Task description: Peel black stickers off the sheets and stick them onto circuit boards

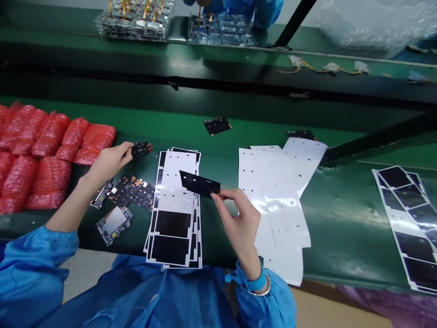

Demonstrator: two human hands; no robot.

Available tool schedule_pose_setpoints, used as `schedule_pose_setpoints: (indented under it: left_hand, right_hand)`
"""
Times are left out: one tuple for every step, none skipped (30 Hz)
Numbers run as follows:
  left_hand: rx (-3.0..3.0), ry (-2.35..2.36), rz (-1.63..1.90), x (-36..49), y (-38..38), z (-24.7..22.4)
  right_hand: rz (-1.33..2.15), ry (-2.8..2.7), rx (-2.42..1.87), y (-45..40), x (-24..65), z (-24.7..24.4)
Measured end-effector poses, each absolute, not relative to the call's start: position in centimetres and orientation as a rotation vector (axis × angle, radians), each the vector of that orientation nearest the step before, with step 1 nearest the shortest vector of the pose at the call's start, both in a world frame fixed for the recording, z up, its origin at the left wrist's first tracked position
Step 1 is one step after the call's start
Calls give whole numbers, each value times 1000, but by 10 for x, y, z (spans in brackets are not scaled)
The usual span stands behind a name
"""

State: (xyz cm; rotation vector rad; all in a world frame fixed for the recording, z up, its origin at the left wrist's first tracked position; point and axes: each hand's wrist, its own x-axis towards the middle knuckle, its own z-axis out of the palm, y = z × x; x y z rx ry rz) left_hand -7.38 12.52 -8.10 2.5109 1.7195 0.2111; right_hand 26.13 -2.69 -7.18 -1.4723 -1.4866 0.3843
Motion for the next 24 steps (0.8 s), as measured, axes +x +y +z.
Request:
schedule_pose_setpoints:
  left_hand:
    - [2500,1749,243,-75,126,-82]
    - [2484,1791,286,-76,127,-84]
    - [2460,1838,337,-77,127,-86]
    - [2433,1875,383,-78,126,-89]
    - [2403,1893,417,-78,124,-92]
    - [2373,1890,436,-79,122,-95]
    - [2349,1868,439,-80,119,-98]
    - [2330,1829,429,-81,117,-100]
    - [2309,1791,420,-81,114,-101]
    - [2283,1763,425,-82,112,-101]
    - [2255,1744,449,-82,109,-99]
    - [2229,1729,493,-82,106,-97]
    - [2211,1711,556,-81,101,-92]
    - [2207,1688,631,-79,94,-86]
    - [2217,1656,713,-76,85,-78]
    - [2239,1612,792,-72,74,-69]
    - [2274,1551,852,-67,62,-59]
    - [2315,1480,900,-61,49,-48]
    - [2353,1398,939,-55,37,-38]
    - [2379,1310,978,-49,26,-29]
    - [2393,1215,1021,-43,17,-22]
    - [2388,1122,1065,-38,10,-16]
    - [2360,1043,1107,-35,6,-11]
    - [2317,989,1137,-32,3,-9]
  right_hand:
    - [393,-1490,-1471,-27,261,-72]
    - [405,-1492,-1472,-27,261,-72]
    - [414,-1492,-1474,-27,261,-72]
    - [425,-1487,-1478,-27,260,-72]
    - [439,-1472,-1485,-27,260,-71]
    - [463,-1447,-1491,-27,259,-70]
    - [497,-1409,-1497,-26,258,-69]
    - [538,-1361,-1499,-25,258,-68]
    - [585,-1306,-1496,-24,257,-67]
    - [632,-1249,-1489,-23,256,-66]
    - [676,-1198,-1477,-21,255,-64]
    - [717,-1157,-1459,-20,254,-63]
    - [752,-1127,-1436,-18,253,-61]
    - [781,-1106,-1410,-17,253,-59]
    - [804,-1092,-1381,-16,251,-56]
    - [821,-1084,-1348,-15,250,-53]
    - [840,-1086,-1310,-15,248,-49]
    - [860,-1093,-1266,-15,245,-44]
    - [886,-1110,-1216,-15,242,-39]
    - [918,-1135,-1163,-15,238,-33]
    - [949,-1167,-1110,-15,233,-27]
    - [980,-1205,-1060,-15,228,-21]
    - [1002,-1243,-1018,-15,223,-15]
    - [1010,-1282,-990,-16,218,-11]
